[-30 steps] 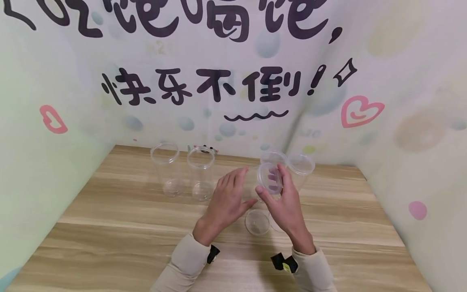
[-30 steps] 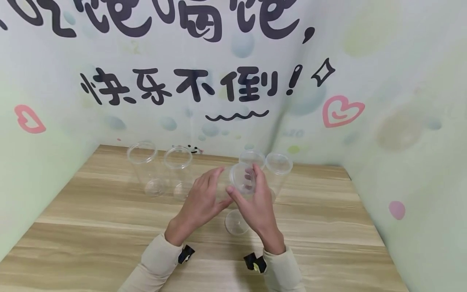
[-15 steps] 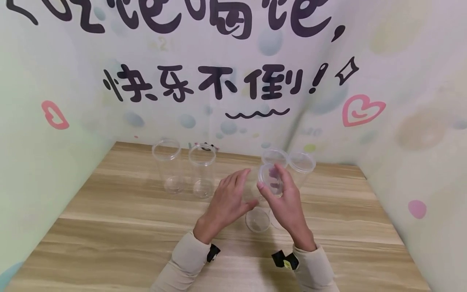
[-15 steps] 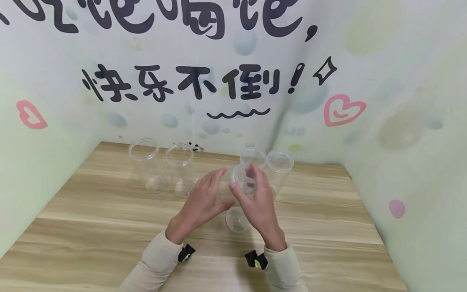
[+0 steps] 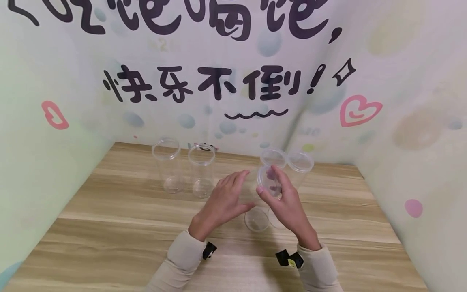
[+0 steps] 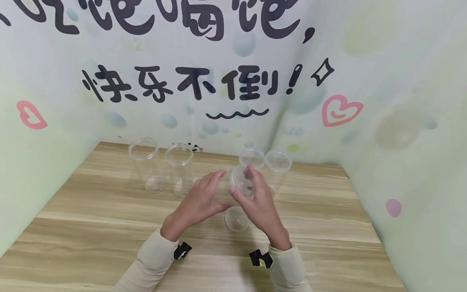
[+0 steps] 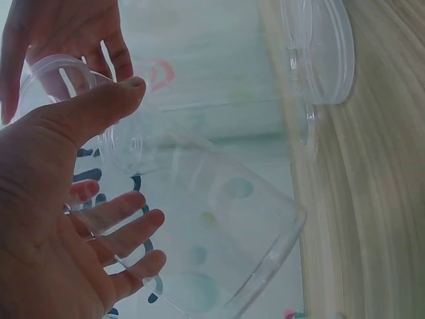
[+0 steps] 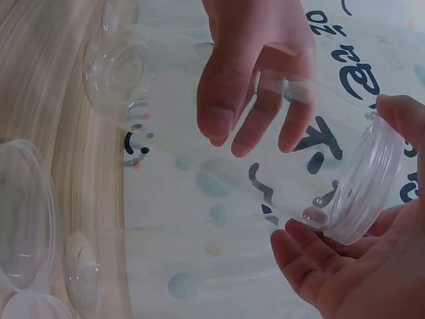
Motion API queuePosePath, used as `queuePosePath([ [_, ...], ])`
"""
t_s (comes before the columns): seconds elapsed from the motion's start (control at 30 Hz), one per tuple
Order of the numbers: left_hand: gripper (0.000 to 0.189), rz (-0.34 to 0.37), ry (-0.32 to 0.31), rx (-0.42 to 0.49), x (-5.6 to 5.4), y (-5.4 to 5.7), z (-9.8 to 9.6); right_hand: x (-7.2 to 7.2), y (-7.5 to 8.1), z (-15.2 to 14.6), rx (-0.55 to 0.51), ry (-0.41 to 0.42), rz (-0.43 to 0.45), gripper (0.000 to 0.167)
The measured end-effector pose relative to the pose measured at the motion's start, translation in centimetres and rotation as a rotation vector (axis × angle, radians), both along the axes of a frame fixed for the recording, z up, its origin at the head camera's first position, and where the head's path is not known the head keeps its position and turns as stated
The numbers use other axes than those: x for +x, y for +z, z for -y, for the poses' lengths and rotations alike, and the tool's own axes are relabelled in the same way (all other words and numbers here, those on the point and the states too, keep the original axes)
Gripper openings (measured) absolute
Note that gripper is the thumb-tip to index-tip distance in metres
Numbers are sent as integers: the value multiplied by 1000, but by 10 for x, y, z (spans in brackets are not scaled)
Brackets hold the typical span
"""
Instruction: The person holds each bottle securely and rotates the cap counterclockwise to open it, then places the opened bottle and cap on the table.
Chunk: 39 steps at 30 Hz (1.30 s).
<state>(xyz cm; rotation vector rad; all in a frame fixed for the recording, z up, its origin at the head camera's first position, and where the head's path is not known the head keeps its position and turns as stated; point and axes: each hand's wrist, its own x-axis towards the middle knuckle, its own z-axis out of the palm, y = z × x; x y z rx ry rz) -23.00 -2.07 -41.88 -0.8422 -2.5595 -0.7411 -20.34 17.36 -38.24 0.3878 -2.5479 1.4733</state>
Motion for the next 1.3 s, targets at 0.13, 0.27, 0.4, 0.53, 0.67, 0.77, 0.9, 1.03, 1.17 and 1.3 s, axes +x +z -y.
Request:
queuePosePath([
  [0.13, 88, 36, -13, 1, -1, 0, 3, 0, 1, -2, -1, 32, 30, 75],
  [0.27, 88, 56, -27, 2, -1, 0, 4, 0, 1, -5, 12, 59, 42, 77],
  [0.4, 88, 64, -32, -4, -1, 1, 6, 1, 0, -8, 27, 78, 56, 78],
  [0.53, 88, 51, -36, -9, 0, 2, 7, 3, -1, -9, 10, 101, 60, 79],
  [0.67, 89, 33, -29, -19, 0, 2, 7, 5, -2, -7, -9, 112, 35, 86],
  [0.77, 89, 26, -21, -23, 0, 2, 8, 4, -3, -4, -6, 95, 1, 89],
  [0.9, 89, 7, -16, -29, 0, 1, 8, 4, -4, -2, 6, -6, -48, 78],
  [1.03, 88, -50, -3, -70, 0, 0, 7, 6, -6, -2, 35, -157, -99, 61],
  [1.17, 89, -107, 13, -101, 1, -1, 6, 6, -6, -3, 84, -210, -117, 56],
  [1.3, 90, -123, 21, -105, 1, -1, 5, 5, -7, -2, 94, -192, -100, 58],
])
